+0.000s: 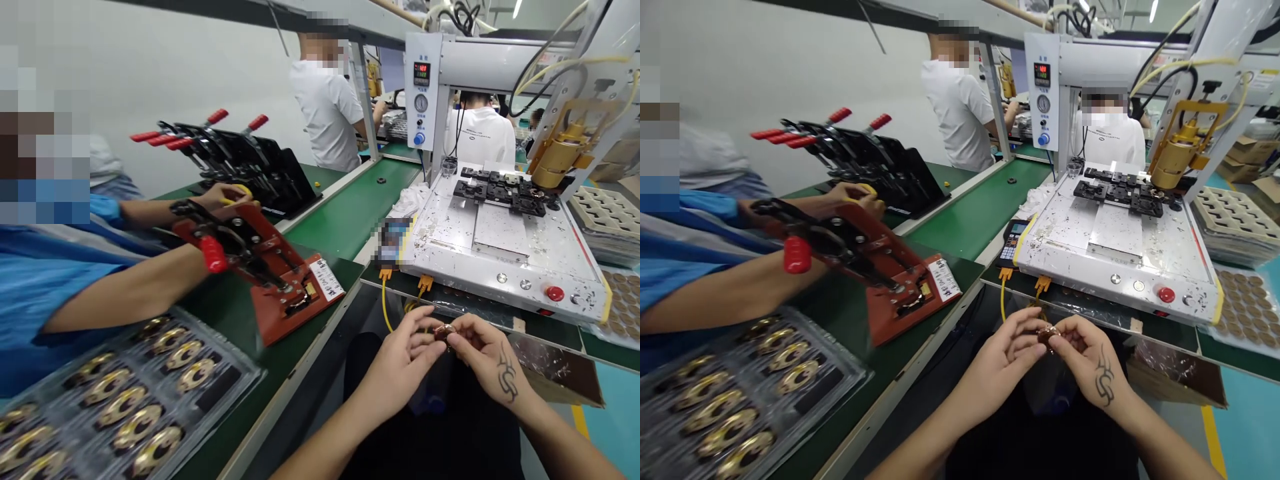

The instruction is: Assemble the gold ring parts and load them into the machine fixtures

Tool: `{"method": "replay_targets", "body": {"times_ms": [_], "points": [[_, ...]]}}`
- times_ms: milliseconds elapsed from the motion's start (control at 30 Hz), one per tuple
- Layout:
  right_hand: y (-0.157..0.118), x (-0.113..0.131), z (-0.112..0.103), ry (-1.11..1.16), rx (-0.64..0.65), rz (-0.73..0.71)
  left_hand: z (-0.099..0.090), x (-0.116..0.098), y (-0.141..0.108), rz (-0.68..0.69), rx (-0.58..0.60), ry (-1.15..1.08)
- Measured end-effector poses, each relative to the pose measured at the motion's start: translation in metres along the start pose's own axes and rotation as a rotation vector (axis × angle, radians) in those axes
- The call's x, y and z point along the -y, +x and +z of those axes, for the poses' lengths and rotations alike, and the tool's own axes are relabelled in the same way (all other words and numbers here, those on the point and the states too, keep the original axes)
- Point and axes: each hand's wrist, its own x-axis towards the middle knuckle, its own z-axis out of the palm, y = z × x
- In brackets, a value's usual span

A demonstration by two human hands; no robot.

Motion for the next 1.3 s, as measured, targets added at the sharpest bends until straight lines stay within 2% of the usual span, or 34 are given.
{"method": "replay_targets", "body": {"times_ms": [100,167,233,367,467,533,600,700,733,767,833,900,933,1033,1100,1167,1200,1267,1300], "points": [[0.006,-0.005,0.012,0.179,0.03,0.077,-0.002,-0.002,-0.004,-0.036,-0.054,-0.04],[0.01,-0.006,0.016,0.159,0.058,0.026,-0.006,-0.006,-0.009,-0.017,-0.086,0.019],[0.017,-0.001,0.015,0.039,0.12,-0.128,-0.013,-0.012,-0.013,0.014,-0.114,0.097],[0.036,0.019,0.012,-0.287,0.343,-0.516,-0.026,-0.027,-0.02,0.058,-0.162,0.229],[0.055,0.03,0.019,-0.417,0.434,-0.67,-0.04,-0.045,-0.029,0.068,-0.179,0.347],[0.067,0.035,0.027,-0.433,0.465,-0.733,-0.054,-0.067,-0.038,0.093,-0.161,0.441],[0.08,0.039,0.036,-0.402,0.449,-0.757,-0.075,-0.096,-0.047,0.196,-0.246,0.571],[0.097,0.047,0.051,-0.324,0.392,-0.741,-0.115,-0.137,-0.052,0.514,-0.547,0.818],[0.102,0.05,0.055,-0.3,0.388,-0.728,-0.129,-0.145,-0.051,0.615,-0.589,0.91],[0.106,0.052,0.06,-0.277,0.389,-0.714,-0.142,-0.151,-0.047,0.691,-0.577,1.003],[0.112,0.055,0.068,-0.242,0.399,-0.674,-0.162,-0.154,-0.037,0.752,-0.458,1.166],[0.117,0.055,0.075,-0.229,0.408,-0.636,-0.172,-0.156,-0.024,0.742,-0.361,1.239],[0.121,0.055,0.08,-0.227,0.407,-0.622,-0.175,-0.159,-0.019,0.744,-0.369,1.224],[0.135,0.052,0.096,-0.233,0.411,-0.599,-0.181,-0.186,-0.003,0.791,-0.542,1.012],[0.148,0.047,0.111,-0.243,0.418,-0.605,-0.193,-0.211,0.002,0.775,-0.658,0.816],[0.16,0.039,0.125,-0.257,0.426,-0.624,-0.214,-0.227,0.001,0.663,-0.765,0.73],[0.166,0.034,0.131,-0.264,0.43,-0.635,-0.225,-0.227,-0.004,0.573,-0.815,0.751],[0.174,0.022,0.141,-0.271,0.444,-0.658,-0.245,-0.21,-0.021,0.362,-0.878,0.887],[0.178,0.016,0.145,-0.273,0.449,-0.668,-0.251,-0.194,-0.03,0.276,-0.855,0.927]]}}
